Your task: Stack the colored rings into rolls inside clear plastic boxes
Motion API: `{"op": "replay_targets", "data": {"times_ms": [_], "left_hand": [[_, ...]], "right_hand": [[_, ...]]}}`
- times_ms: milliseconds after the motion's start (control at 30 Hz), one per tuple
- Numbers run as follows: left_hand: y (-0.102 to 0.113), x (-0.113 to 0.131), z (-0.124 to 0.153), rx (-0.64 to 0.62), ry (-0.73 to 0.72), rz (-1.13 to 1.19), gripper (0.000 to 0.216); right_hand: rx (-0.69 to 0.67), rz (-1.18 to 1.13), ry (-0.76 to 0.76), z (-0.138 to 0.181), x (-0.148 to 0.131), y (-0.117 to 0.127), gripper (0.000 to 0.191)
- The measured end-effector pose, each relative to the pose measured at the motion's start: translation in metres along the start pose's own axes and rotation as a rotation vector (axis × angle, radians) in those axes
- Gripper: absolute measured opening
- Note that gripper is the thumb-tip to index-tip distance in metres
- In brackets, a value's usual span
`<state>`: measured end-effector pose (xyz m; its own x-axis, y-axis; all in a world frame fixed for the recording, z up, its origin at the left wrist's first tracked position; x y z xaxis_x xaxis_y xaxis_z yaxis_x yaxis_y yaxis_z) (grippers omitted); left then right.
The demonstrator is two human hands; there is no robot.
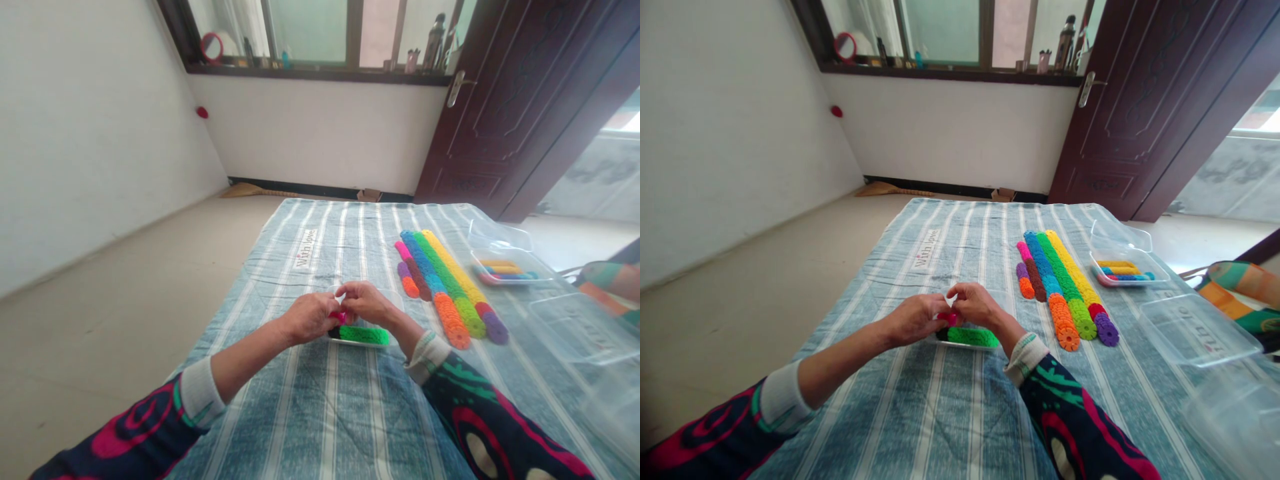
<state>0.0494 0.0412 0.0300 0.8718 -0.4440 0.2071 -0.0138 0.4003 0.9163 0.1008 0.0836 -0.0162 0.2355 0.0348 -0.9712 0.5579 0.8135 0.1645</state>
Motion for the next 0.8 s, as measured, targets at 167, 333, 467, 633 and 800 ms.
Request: {"op": "replay_targets", "data": {"times_ms": [167,333,467,633,800], "left_hand": [[0.000,0.000,0.000,-0.002,0.006,-0.015,0.015],[0.000,0.000,0.001,-0.005,0.017,-0.042,0.016],[-0.001,0.000,0.000,-0.017,0.025,-0.058,0.017],[-0.001,0.001,0.000,-0.033,0.033,-0.072,0.019],[-0.001,0.001,-0.001,-0.041,0.032,-0.068,0.024]], "right_hand": [[0.076,0.148,0.028,0.005,-0.011,0.005,0.030],[0.141,0.591,0.014,0.011,-0.027,0.008,0.032],[0.110,0.762,-0.013,0.014,-0.025,0.006,0.032],[-0.042,1.044,-0.080,0.016,-0.030,-0.010,0.027],[-0.134,1.190,-0.159,0.012,-0.033,-0.018,0.023]]}}
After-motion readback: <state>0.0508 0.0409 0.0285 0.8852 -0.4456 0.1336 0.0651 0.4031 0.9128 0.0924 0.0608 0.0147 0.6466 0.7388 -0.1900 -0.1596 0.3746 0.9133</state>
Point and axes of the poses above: each hand's wrist, its own z-axis away from the middle knuckle, its own y-axis out of the back of the hand, x = y × z, the point moved 10 cm from there along -z, towards the middle knuckle, and after that the axes turned 15 degrees about -x, right-handed, at the moved point
